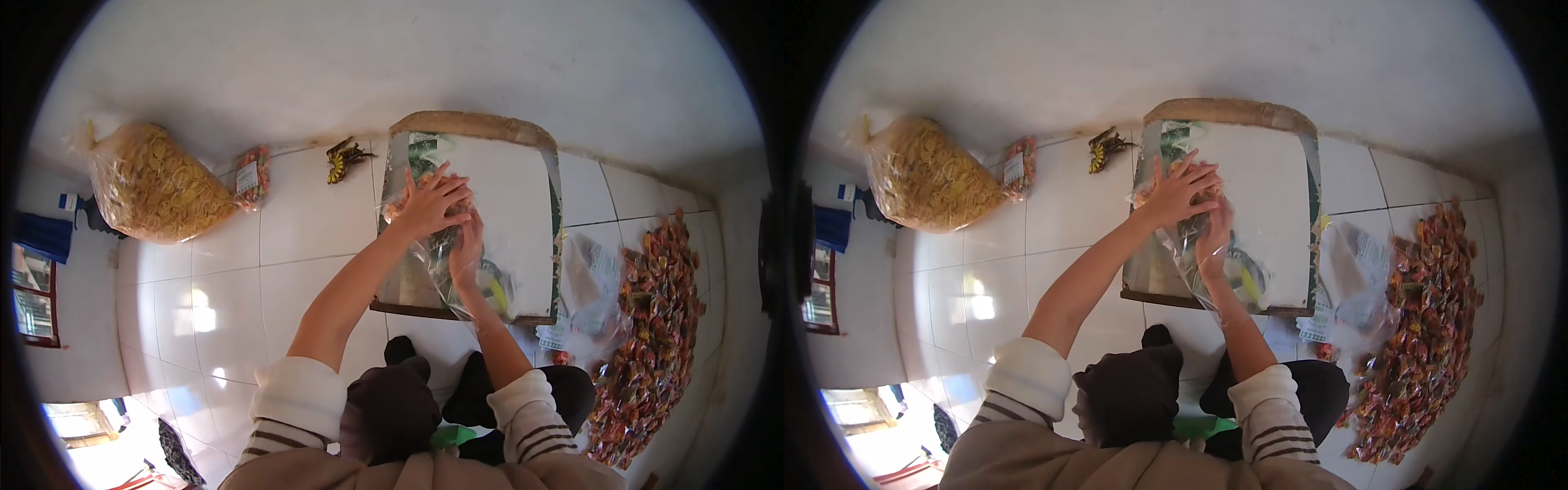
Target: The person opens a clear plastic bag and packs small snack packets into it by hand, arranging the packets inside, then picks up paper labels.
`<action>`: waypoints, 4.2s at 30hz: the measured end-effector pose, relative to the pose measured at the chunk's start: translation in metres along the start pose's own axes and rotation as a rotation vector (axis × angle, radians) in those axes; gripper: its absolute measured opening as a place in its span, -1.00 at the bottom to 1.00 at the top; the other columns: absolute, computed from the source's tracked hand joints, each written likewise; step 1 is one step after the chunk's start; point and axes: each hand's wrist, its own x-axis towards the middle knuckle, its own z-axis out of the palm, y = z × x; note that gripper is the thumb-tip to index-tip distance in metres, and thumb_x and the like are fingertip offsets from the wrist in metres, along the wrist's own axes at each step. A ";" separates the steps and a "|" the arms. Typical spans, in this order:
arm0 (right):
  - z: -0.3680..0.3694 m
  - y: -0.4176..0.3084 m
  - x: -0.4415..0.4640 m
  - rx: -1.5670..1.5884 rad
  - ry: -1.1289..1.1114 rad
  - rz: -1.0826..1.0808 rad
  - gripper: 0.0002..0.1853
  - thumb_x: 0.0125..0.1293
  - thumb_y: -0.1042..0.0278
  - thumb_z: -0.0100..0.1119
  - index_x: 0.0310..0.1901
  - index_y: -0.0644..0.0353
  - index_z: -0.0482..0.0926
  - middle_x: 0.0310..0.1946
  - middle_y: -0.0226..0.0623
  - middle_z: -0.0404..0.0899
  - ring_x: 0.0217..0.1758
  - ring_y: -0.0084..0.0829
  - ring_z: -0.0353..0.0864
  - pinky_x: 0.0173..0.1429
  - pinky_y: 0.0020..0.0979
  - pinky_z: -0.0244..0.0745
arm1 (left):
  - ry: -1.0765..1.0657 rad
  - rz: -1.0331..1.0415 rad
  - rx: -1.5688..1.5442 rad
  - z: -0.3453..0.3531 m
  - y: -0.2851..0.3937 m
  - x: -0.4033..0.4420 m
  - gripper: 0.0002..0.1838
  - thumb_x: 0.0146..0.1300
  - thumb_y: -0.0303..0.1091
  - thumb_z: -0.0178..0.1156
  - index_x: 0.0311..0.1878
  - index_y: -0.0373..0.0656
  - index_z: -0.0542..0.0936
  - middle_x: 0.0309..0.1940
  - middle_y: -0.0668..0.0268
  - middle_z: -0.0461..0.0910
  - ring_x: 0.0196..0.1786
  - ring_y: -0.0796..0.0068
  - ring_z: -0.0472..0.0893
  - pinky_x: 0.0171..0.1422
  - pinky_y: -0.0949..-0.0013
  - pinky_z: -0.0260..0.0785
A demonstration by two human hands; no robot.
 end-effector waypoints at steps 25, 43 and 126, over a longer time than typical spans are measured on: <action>-0.012 -0.020 0.010 0.004 0.018 0.059 -0.64 0.18 0.64 -0.06 0.04 0.30 0.33 -0.02 -0.03 0.34 -0.03 -0.09 0.43 0.05 -0.24 0.39 | 0.071 -0.174 -0.238 -0.010 -0.011 0.014 -0.60 0.21 -0.02 0.04 0.11 0.14 0.45 0.09 0.29 0.41 0.25 0.31 0.26 0.30 -0.21 -0.21; -0.003 -0.036 0.006 0.172 0.008 0.206 -0.85 0.18 0.52 0.10 -0.19 0.25 0.51 -0.27 -0.21 0.46 -0.30 -0.38 0.54 -0.27 -0.42 0.47 | -0.019 -0.522 -0.628 -0.011 -0.069 -0.005 -0.35 0.22 0.12 0.01 0.23 -0.14 0.31 0.03 0.14 0.48 0.00 0.31 0.50 0.10 0.36 0.31; -0.194 -0.059 -0.072 -0.413 -0.800 -0.559 -0.86 0.13 0.46 -0.05 -0.31 0.26 0.49 -0.17 -0.10 0.50 -0.05 -0.17 0.48 0.10 -0.27 0.35 | 0.007 -0.061 0.177 -0.022 0.067 -0.025 -0.40 0.11 0.04 0.11 0.26 0.29 0.28 0.39 0.23 -0.06 0.44 0.11 -0.18 0.28 -0.42 -0.51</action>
